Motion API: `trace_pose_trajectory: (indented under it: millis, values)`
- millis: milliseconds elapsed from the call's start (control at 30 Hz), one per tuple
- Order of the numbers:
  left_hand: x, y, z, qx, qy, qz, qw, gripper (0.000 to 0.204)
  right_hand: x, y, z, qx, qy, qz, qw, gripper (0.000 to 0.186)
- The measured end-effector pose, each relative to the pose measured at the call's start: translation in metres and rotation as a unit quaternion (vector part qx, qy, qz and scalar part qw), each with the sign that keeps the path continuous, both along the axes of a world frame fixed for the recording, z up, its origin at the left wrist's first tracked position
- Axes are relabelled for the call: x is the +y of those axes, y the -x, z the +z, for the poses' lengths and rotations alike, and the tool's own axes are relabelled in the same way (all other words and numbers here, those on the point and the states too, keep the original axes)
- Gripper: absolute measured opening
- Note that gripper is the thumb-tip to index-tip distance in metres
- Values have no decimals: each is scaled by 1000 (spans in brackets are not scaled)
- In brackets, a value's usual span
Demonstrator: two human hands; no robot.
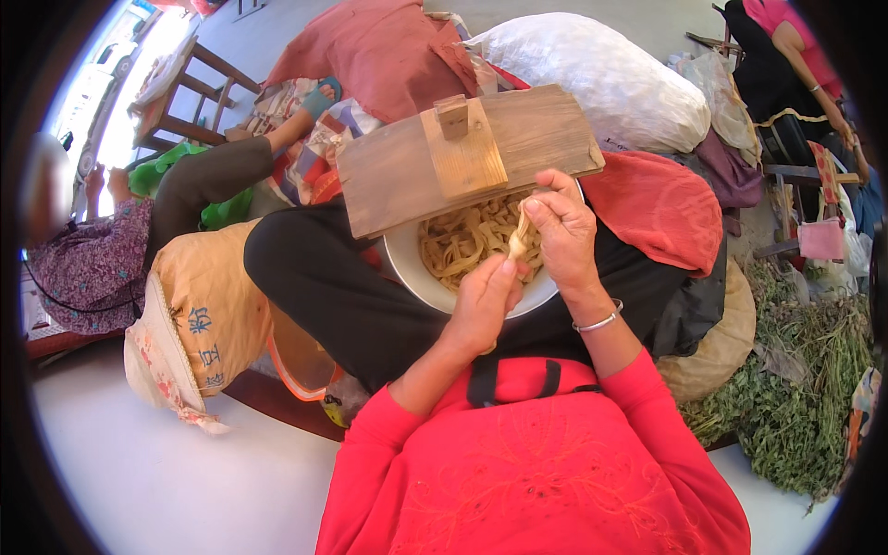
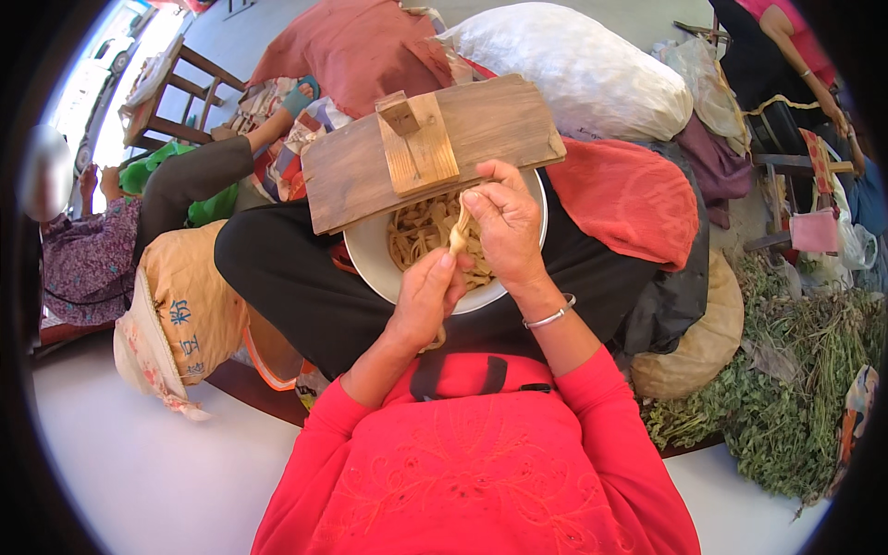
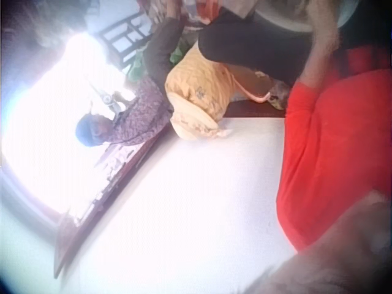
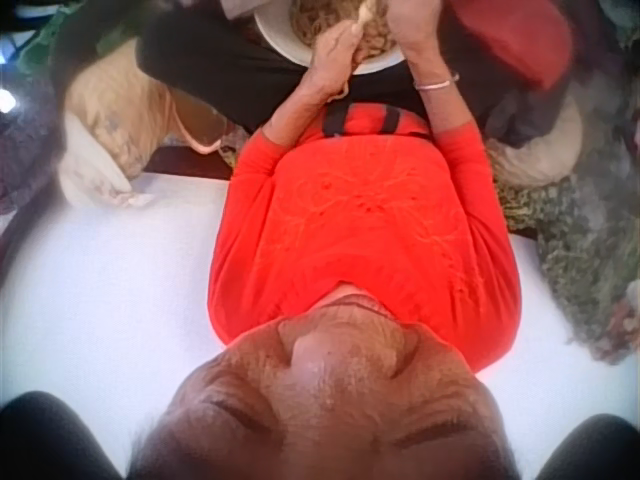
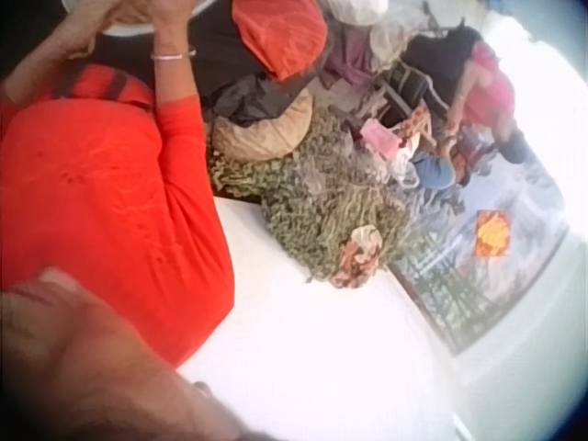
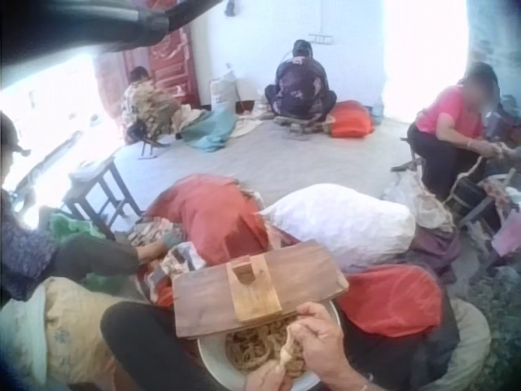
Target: The person is stretching and twisting strips of dough into thin noodles by hand and placing them into a large bowl.
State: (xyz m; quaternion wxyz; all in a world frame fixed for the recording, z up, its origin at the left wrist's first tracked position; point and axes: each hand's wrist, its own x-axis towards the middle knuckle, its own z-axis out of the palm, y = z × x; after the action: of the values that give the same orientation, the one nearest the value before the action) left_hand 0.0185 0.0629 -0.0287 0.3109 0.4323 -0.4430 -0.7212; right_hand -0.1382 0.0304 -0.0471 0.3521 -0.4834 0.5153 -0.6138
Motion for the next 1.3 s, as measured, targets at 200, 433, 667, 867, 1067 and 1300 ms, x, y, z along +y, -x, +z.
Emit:
trace_pose_trajectory:
  millis: [200,433,667,867,1067,1300]
  values:
    - [2,-11,-9,-335,399,-24,853,14,-4,33,3,-83,-79,67,991,26]
    - [-21,-18,8,-323,457,-56,827,11,14,38,37,231,-190,295,908,21]
    - [-27,-48,-1,0,-31,-125,992,29,13,47,31,379,17,155,912,21]
    - [-27,-27,-5,261,-320,42,910,29,46,2,51,415,183,226,862,38]
    - [-30,-4,-19,349,-405,120,837,29,64,-21,15,397,250,224,854,46]
    - [-35,-5,-42,385,-423,157,805,30,67,-26,19,359,183,224,887,43]
